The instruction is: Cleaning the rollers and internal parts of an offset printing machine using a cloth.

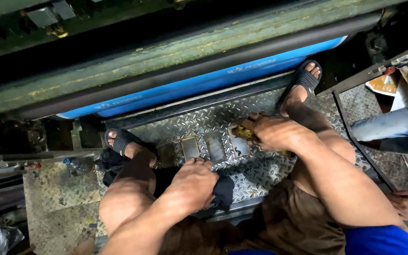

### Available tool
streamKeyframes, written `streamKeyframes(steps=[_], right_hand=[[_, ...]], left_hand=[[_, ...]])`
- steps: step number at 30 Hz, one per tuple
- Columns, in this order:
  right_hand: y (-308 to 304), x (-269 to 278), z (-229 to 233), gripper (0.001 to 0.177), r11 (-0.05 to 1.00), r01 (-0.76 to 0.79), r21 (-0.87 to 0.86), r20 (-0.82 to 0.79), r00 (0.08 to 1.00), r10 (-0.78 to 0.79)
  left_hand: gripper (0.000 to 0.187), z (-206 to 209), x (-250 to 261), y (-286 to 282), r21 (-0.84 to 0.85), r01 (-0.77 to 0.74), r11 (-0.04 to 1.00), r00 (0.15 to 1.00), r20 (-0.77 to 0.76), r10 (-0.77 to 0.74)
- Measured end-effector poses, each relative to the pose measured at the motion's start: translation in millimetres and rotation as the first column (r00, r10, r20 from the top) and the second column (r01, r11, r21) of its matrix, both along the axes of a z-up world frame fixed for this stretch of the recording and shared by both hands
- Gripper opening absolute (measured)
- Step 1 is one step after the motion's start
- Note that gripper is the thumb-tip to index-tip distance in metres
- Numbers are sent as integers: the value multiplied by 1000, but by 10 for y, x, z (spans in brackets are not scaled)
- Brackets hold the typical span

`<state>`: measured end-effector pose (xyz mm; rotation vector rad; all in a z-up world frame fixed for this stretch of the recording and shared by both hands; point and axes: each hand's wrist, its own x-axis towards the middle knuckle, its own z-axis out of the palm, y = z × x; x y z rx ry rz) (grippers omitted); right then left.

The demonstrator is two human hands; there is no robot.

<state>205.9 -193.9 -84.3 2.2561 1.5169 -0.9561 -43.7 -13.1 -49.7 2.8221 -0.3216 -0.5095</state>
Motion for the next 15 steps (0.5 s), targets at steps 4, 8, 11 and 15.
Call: streamKeyframes(steps=[4, 8, 11, 15], right_hand=[[29, -31, 142, 21, 1000, -15, 11, 0, 1000, 15], [75, -86, 329, 67, 999, 41, 17, -41, 998, -40], [54, -74, 239, 65, 997, 56, 55, -49, 997, -54], [-52, 32, -146, 15, 990, -134, -39, 68, 988, 136]], left_hand=[[36, 7, 22, -2, 15, 9, 1000, 999, -48, -8], [35, 42, 40, -7, 24, 21, 999, 997, -80, -19], [31, 18, 13, 0, 5, 9, 1000, 1000, -16, -9], [39, 90, 76, -13, 40, 42, 998, 975, -218, -32]])
